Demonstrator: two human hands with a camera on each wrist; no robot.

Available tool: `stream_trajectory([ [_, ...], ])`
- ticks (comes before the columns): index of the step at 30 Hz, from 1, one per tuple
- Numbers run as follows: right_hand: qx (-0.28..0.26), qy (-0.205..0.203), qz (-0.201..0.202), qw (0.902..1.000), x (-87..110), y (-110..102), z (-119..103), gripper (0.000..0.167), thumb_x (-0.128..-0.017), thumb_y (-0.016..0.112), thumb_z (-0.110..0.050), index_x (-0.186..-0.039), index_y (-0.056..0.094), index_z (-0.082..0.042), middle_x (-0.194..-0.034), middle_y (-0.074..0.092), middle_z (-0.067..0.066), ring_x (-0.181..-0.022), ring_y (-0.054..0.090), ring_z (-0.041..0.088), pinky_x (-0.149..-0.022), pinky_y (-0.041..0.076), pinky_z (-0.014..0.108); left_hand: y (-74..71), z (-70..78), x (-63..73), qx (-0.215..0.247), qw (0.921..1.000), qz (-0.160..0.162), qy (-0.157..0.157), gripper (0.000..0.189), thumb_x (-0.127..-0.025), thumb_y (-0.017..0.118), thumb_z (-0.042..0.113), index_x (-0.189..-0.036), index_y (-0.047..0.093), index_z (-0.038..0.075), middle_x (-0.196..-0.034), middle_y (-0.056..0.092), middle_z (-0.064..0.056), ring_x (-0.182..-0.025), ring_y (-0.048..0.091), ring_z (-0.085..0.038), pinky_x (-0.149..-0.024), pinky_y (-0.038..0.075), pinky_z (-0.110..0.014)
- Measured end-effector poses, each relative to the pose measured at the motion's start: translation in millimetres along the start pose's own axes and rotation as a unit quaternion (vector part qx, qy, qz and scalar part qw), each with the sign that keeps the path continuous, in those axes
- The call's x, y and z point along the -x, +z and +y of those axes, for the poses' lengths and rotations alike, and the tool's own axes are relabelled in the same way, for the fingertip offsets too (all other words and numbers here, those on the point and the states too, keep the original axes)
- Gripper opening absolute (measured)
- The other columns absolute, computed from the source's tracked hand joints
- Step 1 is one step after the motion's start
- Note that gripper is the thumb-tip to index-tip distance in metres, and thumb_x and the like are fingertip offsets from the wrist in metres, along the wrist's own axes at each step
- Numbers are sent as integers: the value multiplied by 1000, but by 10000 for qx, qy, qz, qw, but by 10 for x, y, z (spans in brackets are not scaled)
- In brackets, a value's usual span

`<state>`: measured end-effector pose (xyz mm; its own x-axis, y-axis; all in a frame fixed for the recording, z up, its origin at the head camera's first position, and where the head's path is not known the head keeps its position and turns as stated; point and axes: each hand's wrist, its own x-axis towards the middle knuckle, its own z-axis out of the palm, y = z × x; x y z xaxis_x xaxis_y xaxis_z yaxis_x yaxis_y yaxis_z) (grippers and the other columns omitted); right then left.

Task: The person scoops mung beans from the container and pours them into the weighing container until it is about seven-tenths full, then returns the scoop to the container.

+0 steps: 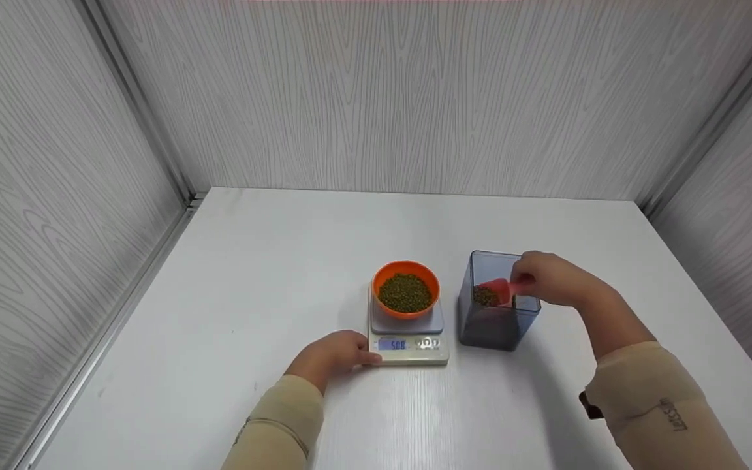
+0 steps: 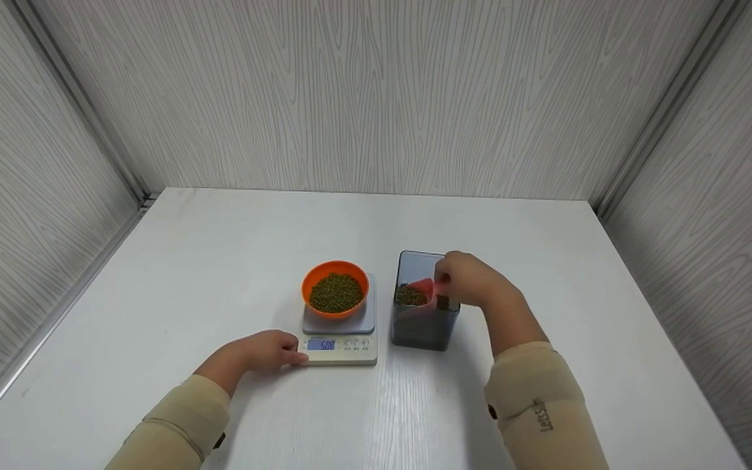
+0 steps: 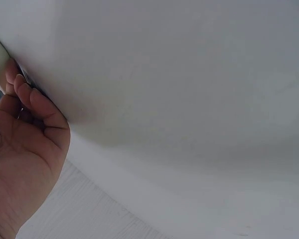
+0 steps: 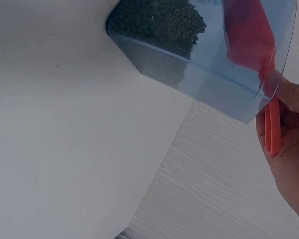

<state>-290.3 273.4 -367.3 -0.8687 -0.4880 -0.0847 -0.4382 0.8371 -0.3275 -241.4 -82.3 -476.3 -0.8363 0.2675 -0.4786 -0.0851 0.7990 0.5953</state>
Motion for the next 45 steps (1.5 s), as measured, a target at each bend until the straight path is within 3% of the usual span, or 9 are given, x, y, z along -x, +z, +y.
stream_trajectory([
  [19,-924,251,378,9947,174,39,216,8,-83,66,-11,-91,66,-13,-87,54,2,-82,48,19,-69,44,33,-17,-31,-25,-274,9995,-55,170,33,-83,63,41,-70,51,13,-67,45,0,-67,43,-16,-63,32,-30],
  [27,-1531,417,514,9860,242,68,306,11,-83,66,-12,-94,65,-12,-90,56,5,-83,50,21,-70,45,33,-14,-12,-3,-156,9998,-56,123,32,-83,64,40,-69,51,13,-66,45,0,-66,43,-16,-62,33,-30],
  [38,-1854,703,631,9781,357,77,401,13,-85,65,-18,-97,64,-13,-93,55,6,-86,50,23,-72,46,31,-9,-4,-7,-144,9998,-47,101,32,-83,64,40,-69,52,14,-66,45,0,-66,44,-17,-62,33,-30],
  [45,-2101,684,745,9724,416,114,447,17,-86,64,-22,-99,63,-10,-95,57,7,-87,53,23,-74,47,26,-6,-6,-5,-251,9996,-42,91,33,-83,63,41,-69,50,14,-65,44,1,-64,42,-16,-60,32,-30],
])
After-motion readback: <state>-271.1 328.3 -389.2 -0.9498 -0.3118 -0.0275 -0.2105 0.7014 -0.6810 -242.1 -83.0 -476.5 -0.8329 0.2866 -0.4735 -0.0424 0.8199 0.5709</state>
